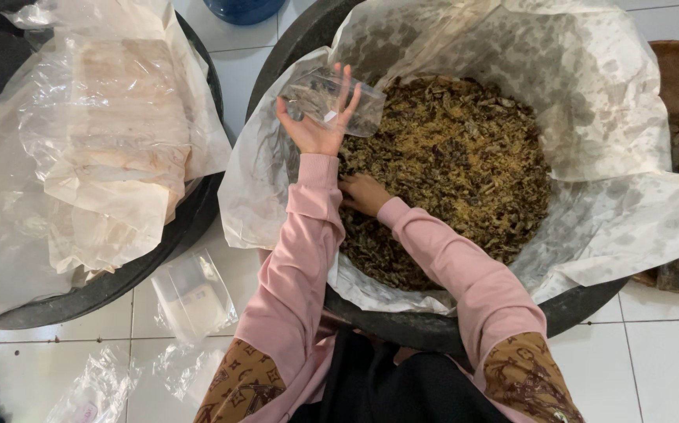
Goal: The person sits on the floor beside a large paper-lined basin filled with dried fish and picks individual dried fish pieces by hand, placing them one at a time into a small clear plastic bag, pressing the contents down and continuing to fill the bag from the basin.
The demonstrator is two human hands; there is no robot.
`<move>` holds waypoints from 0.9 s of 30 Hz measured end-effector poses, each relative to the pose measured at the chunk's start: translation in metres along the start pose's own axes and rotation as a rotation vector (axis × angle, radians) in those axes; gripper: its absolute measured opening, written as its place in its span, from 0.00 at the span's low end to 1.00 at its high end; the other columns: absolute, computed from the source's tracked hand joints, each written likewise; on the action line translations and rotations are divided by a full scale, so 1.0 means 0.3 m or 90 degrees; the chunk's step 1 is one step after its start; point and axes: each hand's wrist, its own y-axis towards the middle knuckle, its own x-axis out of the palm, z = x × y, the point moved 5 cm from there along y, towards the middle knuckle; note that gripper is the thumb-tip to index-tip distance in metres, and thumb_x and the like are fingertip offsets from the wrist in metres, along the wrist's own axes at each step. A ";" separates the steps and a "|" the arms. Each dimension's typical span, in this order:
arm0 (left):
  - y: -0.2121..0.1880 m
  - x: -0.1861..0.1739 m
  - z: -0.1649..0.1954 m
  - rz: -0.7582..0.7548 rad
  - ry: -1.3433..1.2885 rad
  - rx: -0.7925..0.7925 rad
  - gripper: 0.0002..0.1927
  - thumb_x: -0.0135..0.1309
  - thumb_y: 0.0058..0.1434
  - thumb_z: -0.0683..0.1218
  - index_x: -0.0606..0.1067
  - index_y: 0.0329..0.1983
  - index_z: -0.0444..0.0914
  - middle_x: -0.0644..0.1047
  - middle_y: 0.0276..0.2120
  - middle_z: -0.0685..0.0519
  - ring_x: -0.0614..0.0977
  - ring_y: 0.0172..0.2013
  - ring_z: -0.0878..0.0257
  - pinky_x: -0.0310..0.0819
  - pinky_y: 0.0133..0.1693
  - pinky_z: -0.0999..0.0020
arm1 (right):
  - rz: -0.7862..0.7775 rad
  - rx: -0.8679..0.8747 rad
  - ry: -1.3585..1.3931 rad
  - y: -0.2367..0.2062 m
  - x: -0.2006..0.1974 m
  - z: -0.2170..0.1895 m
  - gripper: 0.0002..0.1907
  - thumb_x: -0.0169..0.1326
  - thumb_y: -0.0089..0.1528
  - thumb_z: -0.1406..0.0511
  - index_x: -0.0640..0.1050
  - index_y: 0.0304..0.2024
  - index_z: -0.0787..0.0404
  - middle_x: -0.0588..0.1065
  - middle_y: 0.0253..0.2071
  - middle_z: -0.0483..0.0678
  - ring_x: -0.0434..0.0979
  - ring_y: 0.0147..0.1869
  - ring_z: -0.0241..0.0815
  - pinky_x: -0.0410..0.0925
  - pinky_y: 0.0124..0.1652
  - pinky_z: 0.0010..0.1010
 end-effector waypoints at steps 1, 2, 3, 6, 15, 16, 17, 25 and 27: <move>-0.002 -0.005 0.002 0.005 0.006 0.005 0.44 0.47 0.63 0.68 0.55 0.77 0.44 0.63 0.69 0.38 0.64 0.70 0.39 0.56 0.68 0.32 | 0.001 -0.002 -0.010 -0.003 0.002 0.000 0.19 0.63 0.58 0.59 0.79 0.49 0.59 0.77 0.45 0.53 0.75 0.52 0.57 0.66 0.51 0.50; -0.002 -0.011 0.003 0.011 0.006 0.007 0.44 0.47 0.63 0.68 0.55 0.77 0.44 0.63 0.68 0.38 0.64 0.69 0.39 0.56 0.68 0.32 | 0.002 -0.004 -0.022 -0.004 0.004 0.001 0.18 0.62 0.59 0.59 0.79 0.48 0.60 0.77 0.44 0.53 0.76 0.51 0.57 0.66 0.50 0.50; -0.001 -0.015 0.003 0.016 0.005 0.008 0.44 0.47 0.63 0.68 0.55 0.77 0.44 0.63 0.68 0.38 0.64 0.69 0.38 0.55 0.68 0.32 | 0.005 -0.006 -0.034 -0.004 0.007 0.003 0.16 0.61 0.59 0.59 0.79 0.47 0.60 0.76 0.43 0.53 0.76 0.50 0.56 0.66 0.49 0.50; 0.000 -0.027 0.003 0.017 -0.003 0.003 0.44 0.47 0.63 0.68 0.56 0.76 0.43 0.64 0.68 0.37 0.64 0.69 0.38 0.55 0.68 0.32 | 0.009 0.020 -0.073 -0.011 0.019 0.008 0.16 0.62 0.57 0.58 0.80 0.43 0.60 0.77 0.41 0.52 0.77 0.49 0.55 0.68 0.51 0.48; 0.000 -0.019 -0.024 0.053 0.035 -0.002 0.45 0.48 0.60 0.69 0.59 0.75 0.42 0.65 0.68 0.37 0.65 0.69 0.38 0.54 0.68 0.30 | 0.083 0.024 -0.164 -0.247 -0.251 -0.005 0.18 0.65 0.52 0.59 0.80 0.38 0.64 0.77 0.36 0.53 0.79 0.39 0.55 0.74 0.38 0.44; 0.002 -0.019 -0.035 0.064 0.044 0.000 0.45 0.47 0.60 0.70 0.59 0.74 0.42 0.65 0.68 0.37 0.65 0.68 0.37 0.54 0.67 0.30 | 0.086 0.067 -0.142 -0.287 -0.318 -0.009 0.14 0.63 0.56 0.61 0.80 0.39 0.63 0.77 0.35 0.51 0.79 0.36 0.49 0.74 0.35 0.39; 0.006 -0.019 -0.049 0.069 0.069 0.003 0.44 0.47 0.60 0.70 0.60 0.74 0.43 0.65 0.67 0.37 0.66 0.68 0.37 0.54 0.67 0.30 | 0.090 0.110 -0.118 -0.326 -0.387 -0.015 0.10 0.61 0.60 0.62 0.81 0.39 0.62 0.78 0.34 0.49 0.79 0.33 0.44 0.74 0.31 0.34; -0.023 -0.051 -0.131 0.074 0.147 -0.036 0.43 0.46 0.61 0.71 0.61 0.73 0.42 0.68 0.65 0.38 0.67 0.68 0.35 0.56 0.67 0.27 | 0.455 0.138 -0.036 -0.498 -0.675 -0.139 0.14 0.66 0.61 0.67 0.79 0.47 0.67 0.78 0.38 0.51 0.79 0.35 0.39 0.75 0.35 0.27; -0.026 -0.058 -0.148 0.087 0.148 -0.038 0.43 0.46 0.61 0.71 0.61 0.72 0.44 0.69 0.63 0.39 0.68 0.67 0.36 0.56 0.66 0.26 | 0.459 0.140 -0.063 -0.451 -0.646 -0.145 0.15 0.65 0.62 0.67 0.78 0.48 0.68 0.78 0.40 0.53 0.80 0.36 0.43 0.75 0.37 0.30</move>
